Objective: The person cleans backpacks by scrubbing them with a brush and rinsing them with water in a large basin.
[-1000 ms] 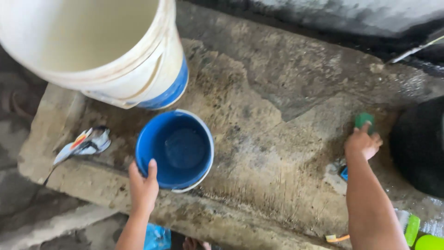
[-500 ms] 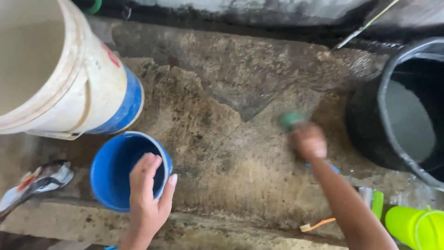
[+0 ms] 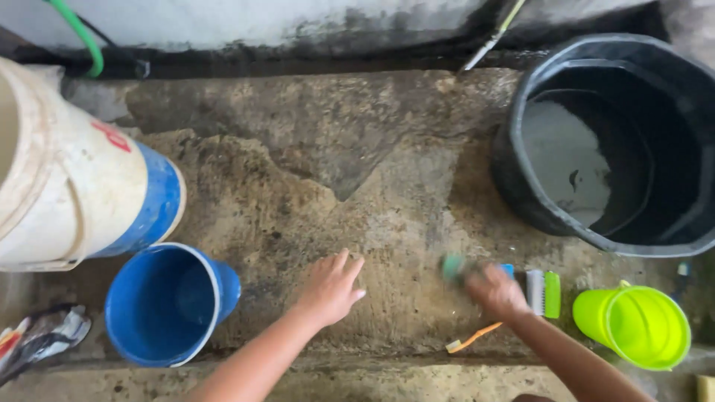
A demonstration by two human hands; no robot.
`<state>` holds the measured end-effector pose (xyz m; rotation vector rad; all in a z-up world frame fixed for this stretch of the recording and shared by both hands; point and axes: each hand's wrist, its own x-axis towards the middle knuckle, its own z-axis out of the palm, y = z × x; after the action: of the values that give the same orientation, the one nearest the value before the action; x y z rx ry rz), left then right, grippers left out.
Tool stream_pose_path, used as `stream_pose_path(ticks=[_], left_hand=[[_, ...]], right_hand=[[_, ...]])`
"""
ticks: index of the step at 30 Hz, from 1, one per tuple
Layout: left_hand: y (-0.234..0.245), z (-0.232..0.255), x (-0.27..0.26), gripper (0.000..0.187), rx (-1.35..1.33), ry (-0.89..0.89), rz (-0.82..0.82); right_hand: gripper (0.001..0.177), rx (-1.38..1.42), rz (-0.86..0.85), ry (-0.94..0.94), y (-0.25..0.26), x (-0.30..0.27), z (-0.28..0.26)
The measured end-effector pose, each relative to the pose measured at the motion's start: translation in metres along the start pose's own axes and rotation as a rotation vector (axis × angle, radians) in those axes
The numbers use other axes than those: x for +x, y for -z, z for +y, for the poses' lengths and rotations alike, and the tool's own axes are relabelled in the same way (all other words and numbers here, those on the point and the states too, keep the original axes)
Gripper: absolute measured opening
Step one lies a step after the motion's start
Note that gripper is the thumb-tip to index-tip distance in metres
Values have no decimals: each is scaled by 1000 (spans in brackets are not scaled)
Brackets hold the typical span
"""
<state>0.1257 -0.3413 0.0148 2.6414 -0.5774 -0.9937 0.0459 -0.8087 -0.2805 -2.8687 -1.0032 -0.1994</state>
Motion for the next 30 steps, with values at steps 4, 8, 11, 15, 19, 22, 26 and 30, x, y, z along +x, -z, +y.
stream_pose_path(ticks=[4, 8, 11, 15, 19, 22, 26, 30], left_hand=[[-27, 54, 36, 70, -141, 91, -34], [-58, 99, 39, 78, -312, 189, -132], [-117, 90, 66, 93, -170, 217, -73], [-105, 91, 41, 126, 34, 285, -68], [-129, 31, 62, 136, -64, 401, 271], [-134, -16, 82, 111, 58, 436, 516], [-125, -54, 118, 92, -75, 661, 507], [-118, -71, 155, 82, -178, 764, 610]], right_hand=[[51, -218, -29, -854, 25, 63, 33], [37, -399, 46, -552, -37, 46, -42], [34, -142, 155, -129, 26, 71, -97], [55, 677, -300, -1429, 193, 146, -64], [47, 249, -258, -849, 122, 92, -8], [55, 487, -34, -654, 222, 124, 0], [73, 241, 118, -851, 273, 149, 105], [98, 103, -659, -1276, 135, 106, 277]])
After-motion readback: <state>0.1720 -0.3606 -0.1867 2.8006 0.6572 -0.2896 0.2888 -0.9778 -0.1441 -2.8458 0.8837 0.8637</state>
